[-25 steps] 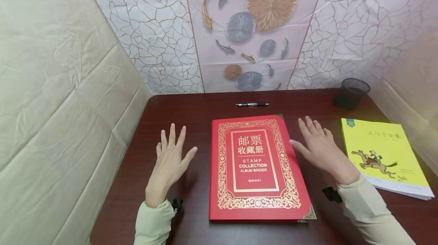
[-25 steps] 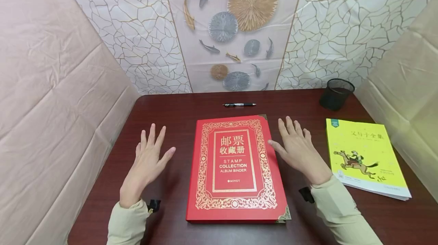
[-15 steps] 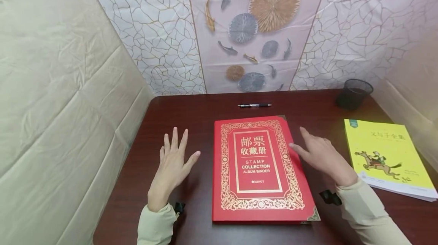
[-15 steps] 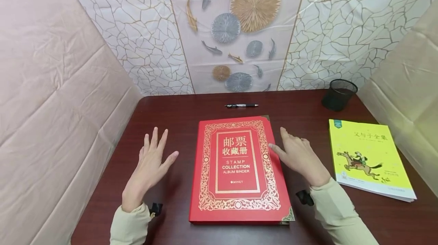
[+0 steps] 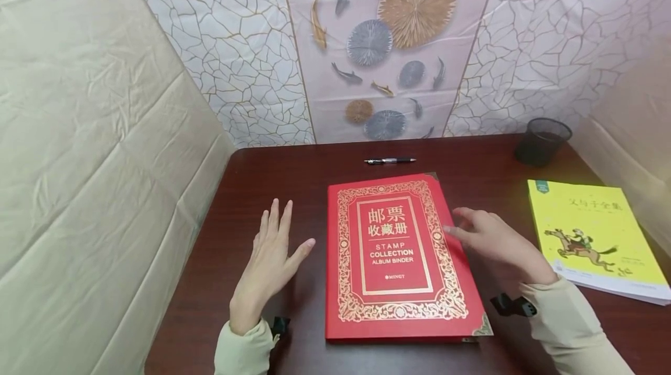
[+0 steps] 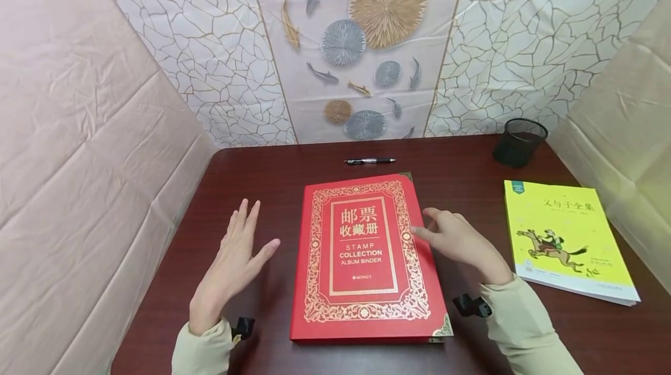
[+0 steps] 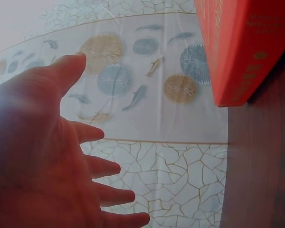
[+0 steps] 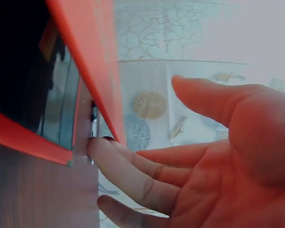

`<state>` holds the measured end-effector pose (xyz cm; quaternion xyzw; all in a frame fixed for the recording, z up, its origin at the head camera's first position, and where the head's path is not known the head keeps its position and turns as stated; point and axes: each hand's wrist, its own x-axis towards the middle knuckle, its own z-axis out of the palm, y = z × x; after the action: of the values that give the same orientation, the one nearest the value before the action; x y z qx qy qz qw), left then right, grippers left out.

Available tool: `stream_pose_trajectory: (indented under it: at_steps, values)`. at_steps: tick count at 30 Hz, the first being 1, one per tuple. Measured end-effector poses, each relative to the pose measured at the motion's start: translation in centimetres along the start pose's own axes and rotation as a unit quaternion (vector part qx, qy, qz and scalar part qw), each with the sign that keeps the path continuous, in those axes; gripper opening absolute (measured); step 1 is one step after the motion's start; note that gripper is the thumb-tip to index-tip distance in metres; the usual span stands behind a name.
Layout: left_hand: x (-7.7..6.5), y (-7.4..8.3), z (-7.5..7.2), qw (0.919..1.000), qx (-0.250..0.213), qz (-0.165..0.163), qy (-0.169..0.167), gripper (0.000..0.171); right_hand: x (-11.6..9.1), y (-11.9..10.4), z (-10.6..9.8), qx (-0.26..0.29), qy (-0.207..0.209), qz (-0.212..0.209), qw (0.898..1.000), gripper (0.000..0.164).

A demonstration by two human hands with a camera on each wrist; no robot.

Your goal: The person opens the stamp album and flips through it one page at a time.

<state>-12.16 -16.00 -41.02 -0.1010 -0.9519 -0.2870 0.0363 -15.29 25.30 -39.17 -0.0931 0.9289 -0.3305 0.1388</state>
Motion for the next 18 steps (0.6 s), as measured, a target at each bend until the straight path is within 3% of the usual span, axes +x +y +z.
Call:
stream_pose_trajectory:
  at_steps: [18]
  values:
    - [0.1,2.4,-1.6,0.9996,0.001,0.024,-0.014,0.097,-1.8,-2.6,-2.7,0.102,-0.013,-0.115,0.988,0.069]
